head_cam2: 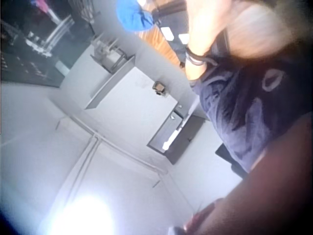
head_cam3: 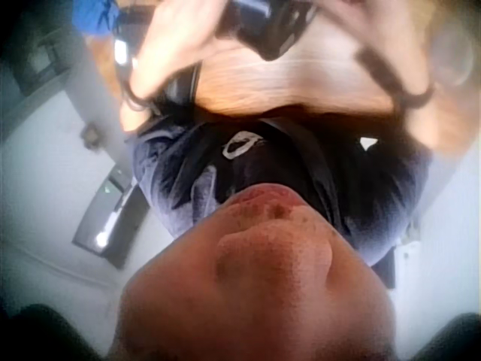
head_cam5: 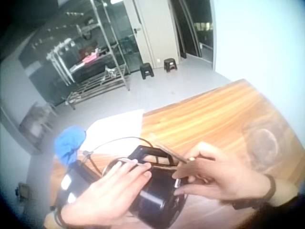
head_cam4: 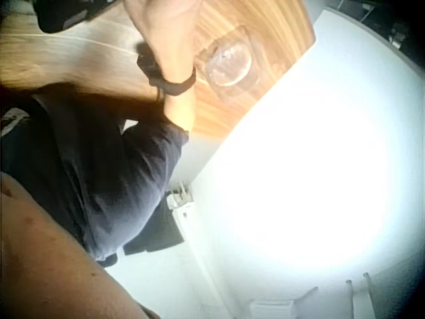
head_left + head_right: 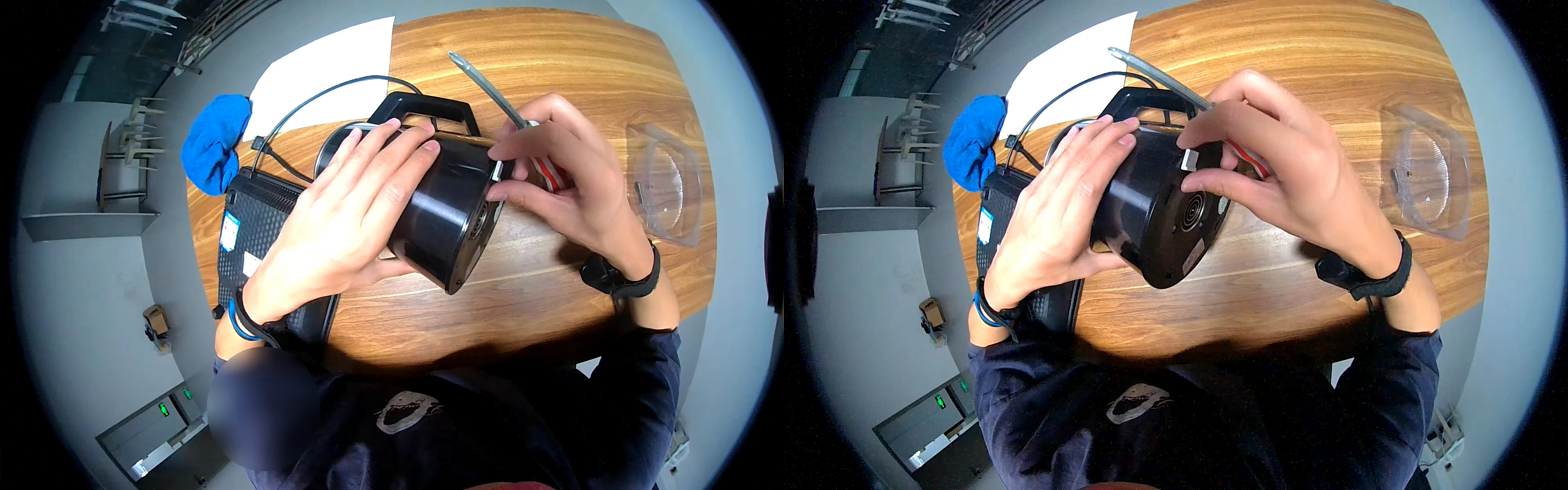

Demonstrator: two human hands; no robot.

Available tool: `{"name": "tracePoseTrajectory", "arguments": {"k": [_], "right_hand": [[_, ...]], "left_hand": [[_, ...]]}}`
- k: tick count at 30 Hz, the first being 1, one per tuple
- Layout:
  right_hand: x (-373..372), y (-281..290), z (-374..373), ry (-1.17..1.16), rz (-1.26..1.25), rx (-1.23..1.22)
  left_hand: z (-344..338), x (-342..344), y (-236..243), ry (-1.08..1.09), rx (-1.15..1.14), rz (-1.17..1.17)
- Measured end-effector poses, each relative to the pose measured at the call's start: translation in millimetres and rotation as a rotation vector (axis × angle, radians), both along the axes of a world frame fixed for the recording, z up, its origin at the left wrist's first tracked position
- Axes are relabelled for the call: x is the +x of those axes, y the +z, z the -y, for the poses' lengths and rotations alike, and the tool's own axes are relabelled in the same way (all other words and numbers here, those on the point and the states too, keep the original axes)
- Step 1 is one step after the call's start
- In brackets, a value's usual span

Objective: The person disassembles an induction cooktop, removes the top glass panel, and uses a screwdriver to unscrew the bottom cover. They then inspect the internal components and reassemble the cooktop, securing the bottom cover with screws.

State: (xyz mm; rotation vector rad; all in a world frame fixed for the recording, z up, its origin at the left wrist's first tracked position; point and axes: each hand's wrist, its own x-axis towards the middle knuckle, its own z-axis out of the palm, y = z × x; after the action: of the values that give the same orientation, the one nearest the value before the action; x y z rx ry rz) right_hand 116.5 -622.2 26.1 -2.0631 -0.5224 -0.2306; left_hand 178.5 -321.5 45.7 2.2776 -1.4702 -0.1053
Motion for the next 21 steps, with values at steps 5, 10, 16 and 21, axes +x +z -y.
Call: {"name": "tracePoseTrajectory", "arguments": {"k": [5,10,16,21], "right_hand": [[5,-6,3,0.010,0.187,-0.059],[9,0,10,-0.020,0.105,-0.096],[19,-20,31,-0.104,-0.084,-0.204],[25,-36,43,-0.148,-0.109,-0.327]], "left_hand": [[0,-1,-2,0.005,0.041,0.021],[-2,0,-4,0.007,0.050,0.020],[0,1,-4,0.013,0.047,0.020],[-1,-2,-2,0.036,0.062,0.002]]}}
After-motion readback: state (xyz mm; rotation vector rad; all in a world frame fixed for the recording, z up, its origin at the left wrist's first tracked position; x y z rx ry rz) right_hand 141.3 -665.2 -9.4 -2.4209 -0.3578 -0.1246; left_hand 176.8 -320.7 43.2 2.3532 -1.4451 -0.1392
